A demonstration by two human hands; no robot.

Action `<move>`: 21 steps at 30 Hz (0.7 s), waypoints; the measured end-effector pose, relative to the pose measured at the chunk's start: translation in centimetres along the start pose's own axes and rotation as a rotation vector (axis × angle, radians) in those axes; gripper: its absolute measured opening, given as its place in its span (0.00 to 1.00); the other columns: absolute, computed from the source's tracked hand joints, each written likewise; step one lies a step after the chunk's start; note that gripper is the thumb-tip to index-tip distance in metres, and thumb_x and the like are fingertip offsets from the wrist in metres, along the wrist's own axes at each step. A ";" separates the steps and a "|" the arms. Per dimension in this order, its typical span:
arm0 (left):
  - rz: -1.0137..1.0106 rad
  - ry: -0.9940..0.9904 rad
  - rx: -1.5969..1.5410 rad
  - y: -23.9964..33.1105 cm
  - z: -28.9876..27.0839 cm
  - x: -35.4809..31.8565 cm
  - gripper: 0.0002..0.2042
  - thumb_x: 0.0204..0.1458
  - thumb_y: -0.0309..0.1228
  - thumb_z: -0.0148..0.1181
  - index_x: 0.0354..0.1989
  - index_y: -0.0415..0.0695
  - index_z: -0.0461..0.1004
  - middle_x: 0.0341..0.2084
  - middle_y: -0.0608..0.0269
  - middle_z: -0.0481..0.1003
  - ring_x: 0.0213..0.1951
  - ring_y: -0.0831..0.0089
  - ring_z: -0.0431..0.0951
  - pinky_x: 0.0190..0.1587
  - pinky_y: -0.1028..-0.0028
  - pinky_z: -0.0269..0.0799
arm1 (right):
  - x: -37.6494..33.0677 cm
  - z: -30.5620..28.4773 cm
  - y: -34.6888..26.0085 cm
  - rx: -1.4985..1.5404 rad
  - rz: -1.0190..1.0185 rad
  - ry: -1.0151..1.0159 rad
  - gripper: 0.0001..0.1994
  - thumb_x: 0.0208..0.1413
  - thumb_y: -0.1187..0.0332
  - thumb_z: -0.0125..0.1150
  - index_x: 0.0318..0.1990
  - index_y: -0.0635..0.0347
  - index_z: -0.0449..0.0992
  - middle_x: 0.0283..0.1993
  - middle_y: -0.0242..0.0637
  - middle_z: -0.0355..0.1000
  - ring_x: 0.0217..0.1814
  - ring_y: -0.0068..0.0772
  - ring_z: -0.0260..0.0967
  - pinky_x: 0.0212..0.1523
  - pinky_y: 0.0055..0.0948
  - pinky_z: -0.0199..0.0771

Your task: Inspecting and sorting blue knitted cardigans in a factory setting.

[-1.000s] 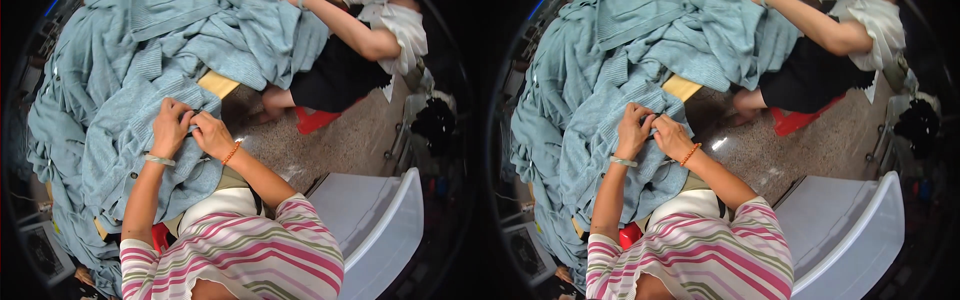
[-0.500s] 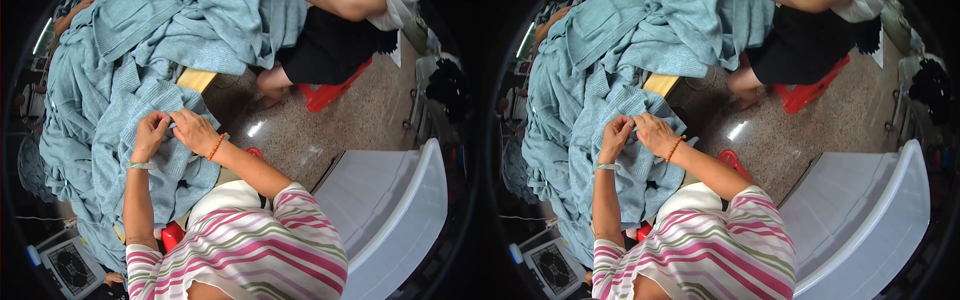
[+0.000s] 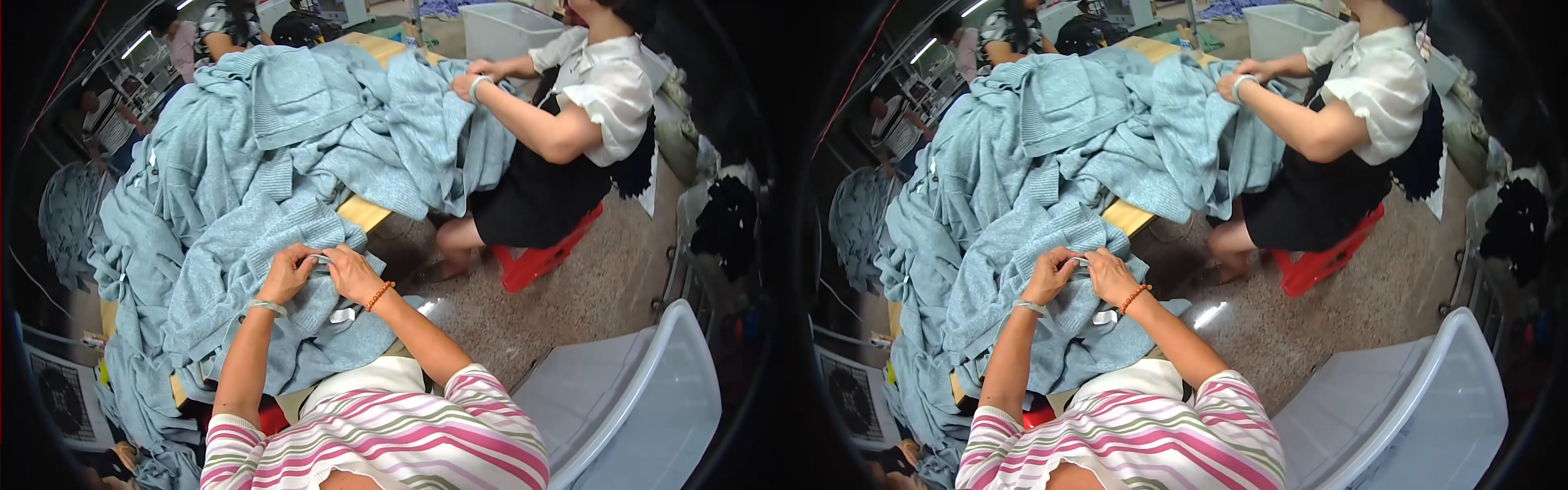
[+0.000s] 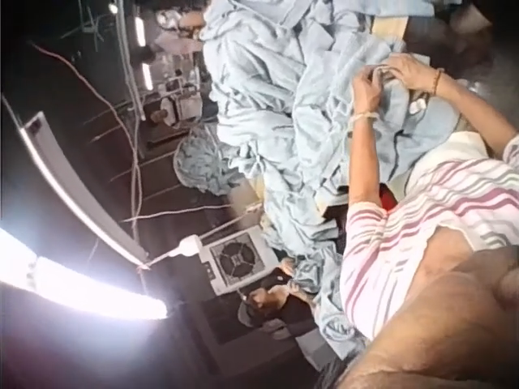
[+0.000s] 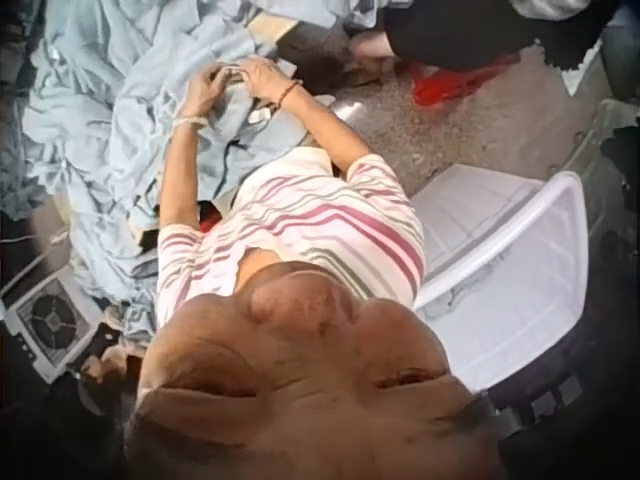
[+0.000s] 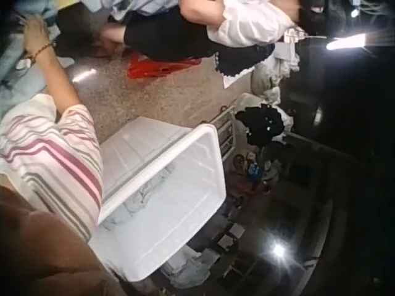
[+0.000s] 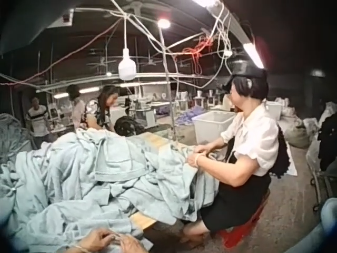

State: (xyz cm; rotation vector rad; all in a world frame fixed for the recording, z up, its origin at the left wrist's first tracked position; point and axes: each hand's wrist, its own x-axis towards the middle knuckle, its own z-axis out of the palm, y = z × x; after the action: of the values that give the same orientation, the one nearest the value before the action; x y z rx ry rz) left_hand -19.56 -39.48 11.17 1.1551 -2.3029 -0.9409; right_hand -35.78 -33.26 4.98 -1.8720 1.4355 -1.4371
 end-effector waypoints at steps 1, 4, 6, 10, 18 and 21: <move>-0.002 -0.001 0.036 0.1 -0.1 -0.1 0.08 0.52 0.25 0.57 0.39 0.38 0.78 0.27 0.59 0.74 0.29 0.72 0.73 0.34 0.74 0.67 | 0.2 0.1 -0.1 -0.009 -0.017 -0.008 0.12 0.53 0.77 0.54 0.45 0.70 0.71 0.38 0.54 0.68 0.41 0.58 0.69 0.43 0.45 0.71; 0.042 0.078 -0.011 -0.2 0.3 -0.1 0.07 0.53 0.26 0.57 0.36 0.37 0.78 0.23 0.64 0.71 0.26 0.78 0.68 0.30 0.75 0.63 | 0.4 0.3 -0.2 -0.060 0.046 -0.050 0.11 0.53 0.78 0.52 0.44 0.68 0.73 0.36 0.54 0.68 0.40 0.59 0.69 0.41 0.45 0.71; 0.044 0.105 -0.010 -0.2 0.3 -0.1 0.07 0.52 0.26 0.57 0.36 0.37 0.77 0.23 0.63 0.72 0.26 0.77 0.68 0.30 0.75 0.64 | 0.3 0.4 -0.1 -0.078 0.035 -0.044 0.10 0.54 0.78 0.51 0.43 0.68 0.73 0.36 0.55 0.68 0.39 0.59 0.69 0.40 0.45 0.71; 0.054 0.106 0.009 -0.4 0.4 0.2 0.07 0.52 0.26 0.57 0.35 0.36 0.77 0.24 0.58 0.74 0.27 0.73 0.71 0.31 0.73 0.65 | 0.2 0.3 -0.2 -0.110 0.041 -0.008 0.07 0.55 0.77 0.51 0.38 0.68 0.74 0.34 0.54 0.68 0.38 0.58 0.69 0.38 0.45 0.71; 0.141 0.142 0.083 -1.2 0.8 -0.2 0.07 0.51 0.27 0.57 0.33 0.35 0.75 0.25 0.51 0.74 0.27 0.61 0.74 0.32 0.69 0.68 | 0.3 0.3 0.2 -0.042 -0.123 -0.029 0.05 0.47 0.79 0.56 0.32 0.68 0.75 0.29 0.48 0.70 0.35 0.52 0.70 0.36 0.42 0.72; 0.144 0.114 0.046 -0.8 0.6 -0.3 0.07 0.51 0.28 0.57 0.32 0.36 0.76 0.27 0.48 0.74 0.31 0.52 0.75 0.35 0.64 0.69 | 0.2 0.0 -0.1 0.008 -0.153 0.036 0.04 0.46 0.78 0.57 0.31 0.66 0.75 0.28 0.47 0.69 0.32 0.52 0.70 0.32 0.40 0.71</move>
State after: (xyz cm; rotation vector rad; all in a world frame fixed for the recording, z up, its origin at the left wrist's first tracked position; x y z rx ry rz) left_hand -19.32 -39.37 10.15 1.0173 -2.2920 -0.7532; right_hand -35.68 -33.41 5.19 -1.9984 1.3248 -1.5522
